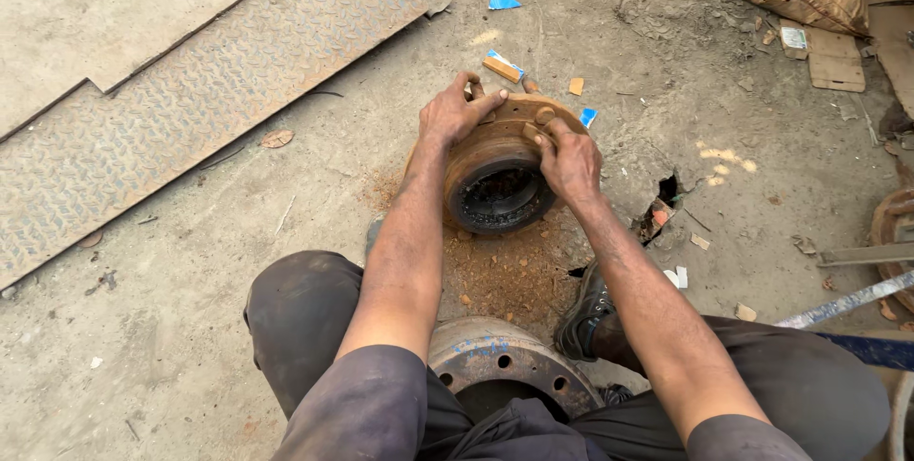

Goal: The person scrubs a circular metal part with a small abrasive block, rotating it to clean different sections. The person sits on the ground while performing the task.

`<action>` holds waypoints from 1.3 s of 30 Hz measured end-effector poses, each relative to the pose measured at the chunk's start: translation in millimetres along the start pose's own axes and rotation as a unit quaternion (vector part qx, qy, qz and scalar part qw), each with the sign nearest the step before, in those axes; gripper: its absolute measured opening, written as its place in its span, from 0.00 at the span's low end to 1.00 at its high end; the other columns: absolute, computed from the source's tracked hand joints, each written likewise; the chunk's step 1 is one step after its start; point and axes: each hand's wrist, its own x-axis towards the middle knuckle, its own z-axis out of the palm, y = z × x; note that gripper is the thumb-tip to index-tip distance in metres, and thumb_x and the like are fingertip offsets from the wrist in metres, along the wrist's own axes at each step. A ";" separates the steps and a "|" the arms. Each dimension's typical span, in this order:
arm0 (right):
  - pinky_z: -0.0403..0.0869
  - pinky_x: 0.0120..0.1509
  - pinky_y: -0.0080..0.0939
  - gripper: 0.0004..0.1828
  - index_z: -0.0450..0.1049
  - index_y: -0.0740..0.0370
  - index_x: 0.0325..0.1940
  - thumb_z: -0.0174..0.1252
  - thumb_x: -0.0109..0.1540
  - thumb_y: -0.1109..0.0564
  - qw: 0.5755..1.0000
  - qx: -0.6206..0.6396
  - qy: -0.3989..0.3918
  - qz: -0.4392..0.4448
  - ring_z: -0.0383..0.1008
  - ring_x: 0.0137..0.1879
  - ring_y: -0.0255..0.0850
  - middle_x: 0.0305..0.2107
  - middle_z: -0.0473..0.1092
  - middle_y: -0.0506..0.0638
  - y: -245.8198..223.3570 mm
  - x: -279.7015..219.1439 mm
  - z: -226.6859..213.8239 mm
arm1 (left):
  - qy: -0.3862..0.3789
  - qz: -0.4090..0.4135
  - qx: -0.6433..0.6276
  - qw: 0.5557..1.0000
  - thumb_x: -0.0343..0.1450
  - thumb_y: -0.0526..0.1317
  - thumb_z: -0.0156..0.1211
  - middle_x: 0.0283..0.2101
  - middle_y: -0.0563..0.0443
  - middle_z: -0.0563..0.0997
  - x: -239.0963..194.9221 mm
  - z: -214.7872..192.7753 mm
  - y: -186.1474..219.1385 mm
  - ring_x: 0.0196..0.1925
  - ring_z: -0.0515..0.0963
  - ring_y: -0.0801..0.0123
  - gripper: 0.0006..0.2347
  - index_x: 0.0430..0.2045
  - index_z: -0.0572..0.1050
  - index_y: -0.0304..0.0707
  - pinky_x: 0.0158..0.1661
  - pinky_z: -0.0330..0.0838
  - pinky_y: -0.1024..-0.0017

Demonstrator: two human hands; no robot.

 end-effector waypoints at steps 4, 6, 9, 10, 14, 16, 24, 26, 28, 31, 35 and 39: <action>0.74 0.31 0.43 0.07 0.82 0.59 0.43 0.65 0.65 0.54 0.992 0.041 0.117 -0.023 0.74 0.28 0.37 0.31 0.79 0.51 6.4 -1.5 8.1 | -0.001 -0.001 0.016 1.000 0.60 0.75 0.57 0.45 0.52 0.85 -5.0 -3.3 5.1 0.51 0.83 0.62 0.36 0.56 0.72 0.56 0.54 0.71 0.54; 0.76 0.38 0.46 0.07 0.83 0.60 0.40 0.68 0.61 0.55 0.980 0.052 0.188 -0.050 0.77 0.34 0.38 0.30 0.80 0.51 3.4 -2.1 10.9 | 0.004 -0.003 0.019 1.000 0.60 0.75 0.56 0.43 0.52 0.85 -6.5 -4.8 7.2 0.51 0.83 0.62 0.35 0.55 0.73 0.56 0.53 0.73 0.55; 0.78 0.39 0.44 0.05 0.82 0.58 0.39 0.66 0.66 0.55 0.975 0.137 0.177 0.005 0.81 0.39 0.38 0.34 0.81 0.49 -17.7 -3.6 22.0 | -0.008 -0.015 0.031 0.999 0.60 0.76 0.55 0.42 0.50 0.86 -7.3 -6.5 10.5 0.50 0.84 0.61 0.36 0.56 0.72 0.57 0.52 0.73 0.55; 0.78 0.40 0.44 0.05 0.83 0.58 0.41 0.66 0.66 0.55 0.982 0.111 0.150 -0.011 0.80 0.39 0.39 0.34 0.80 0.50 -28.2 -4.6 27.4 | -0.009 -0.018 0.037 0.999 0.61 0.76 0.54 0.41 0.50 0.86 -7.0 -7.7 11.0 0.50 0.84 0.61 0.35 0.55 0.72 0.57 0.52 0.74 0.55; 0.76 0.45 0.46 0.08 0.83 0.60 0.43 0.68 0.64 0.54 0.989 0.019 0.130 -0.070 0.77 0.40 0.42 0.34 0.79 0.52 -52.7 -10.2 36.2 | 0.006 -0.013 0.043 0.999 0.59 0.77 0.54 0.41 0.51 0.86 -8.8 -8.7 9.9 0.49 0.84 0.60 0.35 0.53 0.73 0.58 0.51 0.74 0.54; 0.74 0.44 0.46 0.09 0.83 0.60 0.44 0.69 0.63 0.54 0.988 0.016 0.148 -0.041 0.76 0.39 0.41 0.34 0.78 0.52 -49.9 -12.3 35.3 | 0.015 -0.005 0.036 0.999 0.59 0.77 0.55 0.42 0.51 0.86 -10.3 -6.2 10.0 0.49 0.84 0.59 0.35 0.52 0.74 0.58 0.50 0.74 0.54; 0.71 0.51 0.47 0.09 0.83 0.57 0.43 0.69 0.62 0.52 0.983 0.063 0.136 0.110 0.71 0.40 0.40 0.32 0.79 0.48 -26.7 -11.5 25.1 | 0.010 -0.021 0.038 0.999 0.60 0.75 0.55 0.41 0.52 0.86 -8.6 -5.6 11.6 0.48 0.84 0.61 0.34 0.53 0.73 0.59 0.50 0.75 0.53; 0.70 0.52 0.48 0.06 0.85 0.55 0.43 0.68 0.64 0.52 0.982 0.098 0.149 0.053 0.71 0.42 0.41 0.33 0.79 0.49 -30.8 -9.6 30.0 | 0.002 -0.036 0.040 0.999 0.60 0.76 0.53 0.40 0.51 0.86 -7.3 -5.8 11.6 0.47 0.85 0.62 0.34 0.54 0.73 0.60 0.50 0.74 0.52; 0.69 0.54 0.49 0.06 0.85 0.55 0.42 0.68 0.64 0.52 0.985 0.083 0.150 -0.008 0.71 0.43 0.43 0.33 0.79 0.51 -43.1 -11.2 42.7 | -0.009 -0.047 0.034 0.998 0.59 0.76 0.53 0.40 0.50 0.86 -8.7 -1.5 11.9 0.46 0.86 0.62 0.34 0.55 0.72 0.62 0.50 0.75 0.53; 0.69 0.57 0.52 0.09 0.84 0.57 0.41 0.69 0.61 0.52 0.985 0.021 0.153 -0.082 0.72 0.46 0.45 0.32 0.78 0.52 -75.6 -5.1 59.4 | 0.005 -0.032 0.031 0.999 0.58 0.76 0.54 0.42 0.49 0.86 -6.6 -7.6 11.2 0.46 0.86 0.60 0.35 0.54 0.72 0.61 0.49 0.78 0.56; 0.67 0.55 0.55 0.09 0.84 0.58 0.41 0.69 0.61 0.52 0.989 0.049 0.138 0.012 0.71 0.45 0.48 0.29 0.77 0.53 -69.4 -13.4 37.3 | 0.024 -0.011 0.041 0.999 0.59 0.76 0.55 0.45 0.50 0.85 -11.2 -7.6 9.5 0.50 0.84 0.60 0.34 0.51 0.75 0.60 0.50 0.76 0.55; 0.68 0.52 0.51 0.10 0.84 0.58 0.43 0.70 0.59 0.54 0.967 0.110 0.183 0.137 0.69 0.48 0.47 0.35 0.75 0.54 -30.2 -9.2 13.2 | 0.019 -0.026 0.032 0.999 0.59 0.76 0.56 0.44 0.49 0.86 -9.8 -7.8 11.4 0.50 0.85 0.61 0.34 0.52 0.74 0.61 0.53 0.74 0.57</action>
